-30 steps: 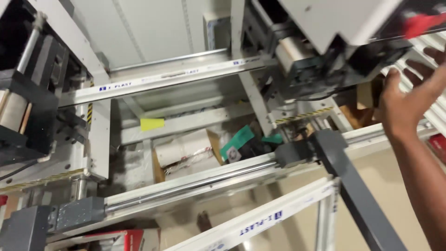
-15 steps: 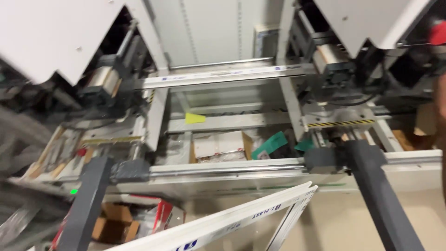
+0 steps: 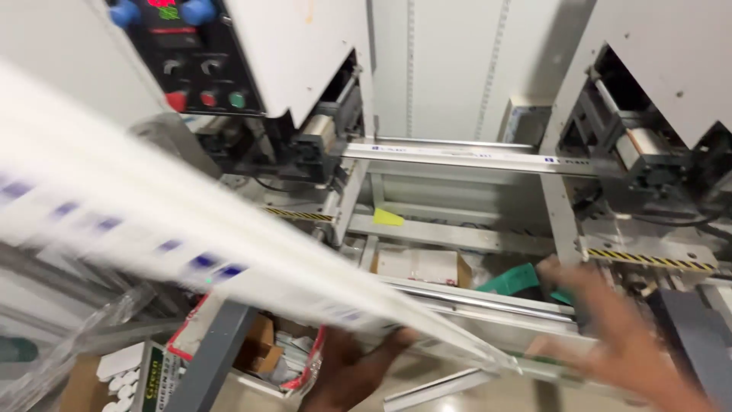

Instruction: Operate a PVC welding machine to join segments into a window frame.

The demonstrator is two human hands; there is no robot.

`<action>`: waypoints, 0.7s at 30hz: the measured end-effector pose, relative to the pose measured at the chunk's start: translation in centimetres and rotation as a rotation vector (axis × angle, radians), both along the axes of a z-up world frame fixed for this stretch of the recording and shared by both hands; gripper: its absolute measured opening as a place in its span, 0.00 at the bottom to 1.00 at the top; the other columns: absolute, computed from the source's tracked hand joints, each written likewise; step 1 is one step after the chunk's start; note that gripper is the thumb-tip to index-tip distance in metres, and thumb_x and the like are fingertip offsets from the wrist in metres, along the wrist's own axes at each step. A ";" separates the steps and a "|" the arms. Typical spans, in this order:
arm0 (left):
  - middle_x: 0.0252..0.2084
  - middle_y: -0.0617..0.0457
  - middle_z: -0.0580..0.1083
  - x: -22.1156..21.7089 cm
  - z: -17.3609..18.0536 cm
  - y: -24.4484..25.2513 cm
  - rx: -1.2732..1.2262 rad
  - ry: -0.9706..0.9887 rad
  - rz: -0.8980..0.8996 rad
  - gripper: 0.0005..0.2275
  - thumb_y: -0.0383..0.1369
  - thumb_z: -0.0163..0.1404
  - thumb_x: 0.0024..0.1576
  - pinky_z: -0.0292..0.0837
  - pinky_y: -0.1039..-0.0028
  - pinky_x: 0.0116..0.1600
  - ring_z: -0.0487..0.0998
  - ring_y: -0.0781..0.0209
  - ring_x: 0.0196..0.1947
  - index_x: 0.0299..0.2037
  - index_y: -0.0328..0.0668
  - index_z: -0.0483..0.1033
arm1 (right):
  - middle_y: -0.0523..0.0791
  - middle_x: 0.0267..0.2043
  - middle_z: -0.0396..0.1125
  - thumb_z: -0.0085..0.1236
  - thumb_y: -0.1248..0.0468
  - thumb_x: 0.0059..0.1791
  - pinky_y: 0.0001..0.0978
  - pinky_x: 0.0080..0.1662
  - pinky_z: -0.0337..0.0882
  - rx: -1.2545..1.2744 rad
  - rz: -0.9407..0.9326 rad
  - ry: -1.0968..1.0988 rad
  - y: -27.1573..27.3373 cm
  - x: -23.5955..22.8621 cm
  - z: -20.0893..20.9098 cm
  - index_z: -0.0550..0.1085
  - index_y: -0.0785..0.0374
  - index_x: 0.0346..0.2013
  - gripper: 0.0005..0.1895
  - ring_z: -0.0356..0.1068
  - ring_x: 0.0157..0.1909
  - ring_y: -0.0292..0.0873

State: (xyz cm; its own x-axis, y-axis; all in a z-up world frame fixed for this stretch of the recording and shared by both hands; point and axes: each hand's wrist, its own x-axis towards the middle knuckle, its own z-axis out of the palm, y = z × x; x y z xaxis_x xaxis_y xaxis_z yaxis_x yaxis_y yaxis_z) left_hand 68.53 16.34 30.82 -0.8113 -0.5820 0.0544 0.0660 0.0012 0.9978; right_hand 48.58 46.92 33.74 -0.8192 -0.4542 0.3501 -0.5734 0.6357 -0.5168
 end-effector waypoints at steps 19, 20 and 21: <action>0.60 0.41 0.72 1.3 -8.2 3.2 -0.513 0.459 -0.189 0.30 0.33 0.68 0.50 0.68 0.58 0.68 0.74 0.45 0.63 0.61 0.37 0.69 | 0.67 0.45 0.74 0.49 0.58 0.58 0.59 0.57 0.70 -0.805 -0.754 -0.763 42.9 0.6 -37.5 0.73 0.84 0.42 0.24 0.75 0.45 0.65; 0.57 0.41 0.71 2.3 -14.6 3.2 -0.489 0.418 0.122 0.30 0.31 0.67 0.46 0.67 0.58 0.66 0.74 0.45 0.60 0.59 0.35 0.68 | 0.66 0.44 0.73 0.48 0.58 0.58 0.59 0.58 0.70 -0.849 -0.781 -0.758 46.4 4.4 -34.0 0.73 0.83 0.42 0.23 0.75 0.45 0.64; 0.57 0.41 0.71 3.0 -17.2 2.3 -0.478 0.413 0.101 0.30 0.31 0.67 0.46 0.67 0.58 0.66 0.74 0.45 0.60 0.59 0.35 0.68 | 0.65 0.44 0.73 0.48 0.58 0.59 0.59 0.58 0.70 -0.889 -0.803 -0.755 48.5 6.9 -32.5 0.73 0.82 0.42 0.23 0.75 0.45 0.64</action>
